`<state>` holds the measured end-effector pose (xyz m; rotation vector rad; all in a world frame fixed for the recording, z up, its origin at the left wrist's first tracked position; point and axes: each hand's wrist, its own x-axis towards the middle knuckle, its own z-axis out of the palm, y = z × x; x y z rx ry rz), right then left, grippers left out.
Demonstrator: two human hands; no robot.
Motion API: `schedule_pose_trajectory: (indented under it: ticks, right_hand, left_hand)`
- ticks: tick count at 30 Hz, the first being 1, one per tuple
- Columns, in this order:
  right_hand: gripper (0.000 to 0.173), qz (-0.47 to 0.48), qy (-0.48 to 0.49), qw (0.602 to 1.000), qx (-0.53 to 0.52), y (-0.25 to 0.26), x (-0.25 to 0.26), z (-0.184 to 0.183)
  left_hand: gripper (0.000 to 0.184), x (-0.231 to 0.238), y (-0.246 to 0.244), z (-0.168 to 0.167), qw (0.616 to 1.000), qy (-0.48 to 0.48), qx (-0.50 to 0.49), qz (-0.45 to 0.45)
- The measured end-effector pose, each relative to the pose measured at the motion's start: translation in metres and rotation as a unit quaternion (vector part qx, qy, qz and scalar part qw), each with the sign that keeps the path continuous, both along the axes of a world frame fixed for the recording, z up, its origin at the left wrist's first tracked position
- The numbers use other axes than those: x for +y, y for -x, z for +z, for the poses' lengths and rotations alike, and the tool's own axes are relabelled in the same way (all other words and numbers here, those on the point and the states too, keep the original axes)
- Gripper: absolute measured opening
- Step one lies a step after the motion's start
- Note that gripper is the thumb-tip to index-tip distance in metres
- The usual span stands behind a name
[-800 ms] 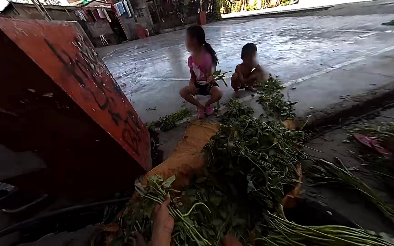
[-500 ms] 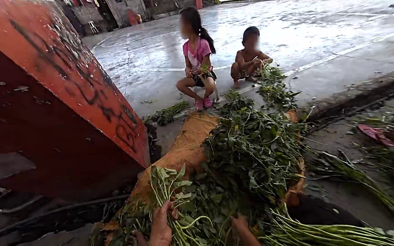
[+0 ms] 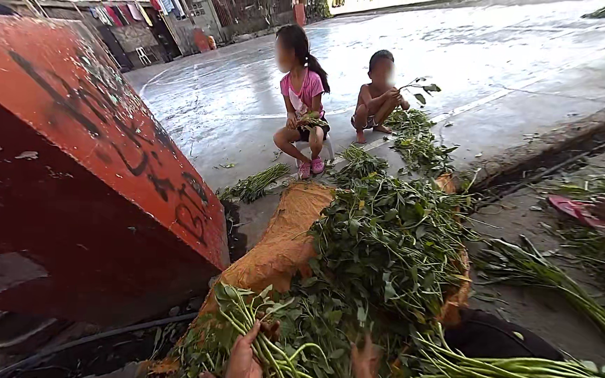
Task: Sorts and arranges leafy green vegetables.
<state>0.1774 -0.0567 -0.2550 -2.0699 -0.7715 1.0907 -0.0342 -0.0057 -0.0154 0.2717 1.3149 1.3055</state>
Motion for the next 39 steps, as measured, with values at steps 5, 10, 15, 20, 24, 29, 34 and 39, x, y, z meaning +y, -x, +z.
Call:
schedule_pose_trajectory:
  ticks: [5, 10, 15, 20, 24, 29, 34, 39]
  right_hand:
    - [0.075, 0.028, -0.073, 0.994, 0.074, 0.009, -0.022, 0.054]
    - [0.046, 0.094, -0.158, 0.976, 0.117, 0.022, -0.024, 0.08]
    - [0.044, 0.157, -0.21, 0.962, 0.075, 0.032, -0.024, 0.114]
    - [0.036, 0.214, -0.275, 0.937, -0.003, 0.045, -0.034, 0.138]
    - [0.029, 0.233, -0.317, 0.917, -0.071, 0.05, -0.038, 0.143]
    - [0.041, 0.279, -0.313, 0.907, -0.032, 0.047, -0.033, 0.141]
    - [0.062, 0.205, -0.233, 0.929, 0.201, 0.056, -0.01, 0.146]
    - [0.042, 0.061, -0.239, 0.925, 0.288, 0.058, 0.01, 0.169]
  left_hand:
    - [0.02, 0.006, -0.015, -0.012, 0.999, -0.003, 0.027, -0.041]
    - [0.012, 0.001, -0.025, -0.028, 0.996, 0.019, 0.081, -0.042]
    - [0.016, -0.013, -0.032, -0.039, 0.987, -0.038, 0.111, -0.106]
    - [0.039, -0.026, -0.04, -0.04, 0.966, -0.033, 0.189, -0.172]
    - [0.047, -0.027, -0.04, -0.041, 0.957, -0.027, 0.232, -0.174]
    - [0.044, -0.024, -0.035, -0.032, 0.964, -0.034, 0.196, -0.178]
    - [0.041, -0.027, -0.039, -0.037, 0.951, -0.058, 0.196, -0.233]
    - [0.044, -0.026, -0.042, -0.036, 0.934, -0.063, 0.239, -0.258]
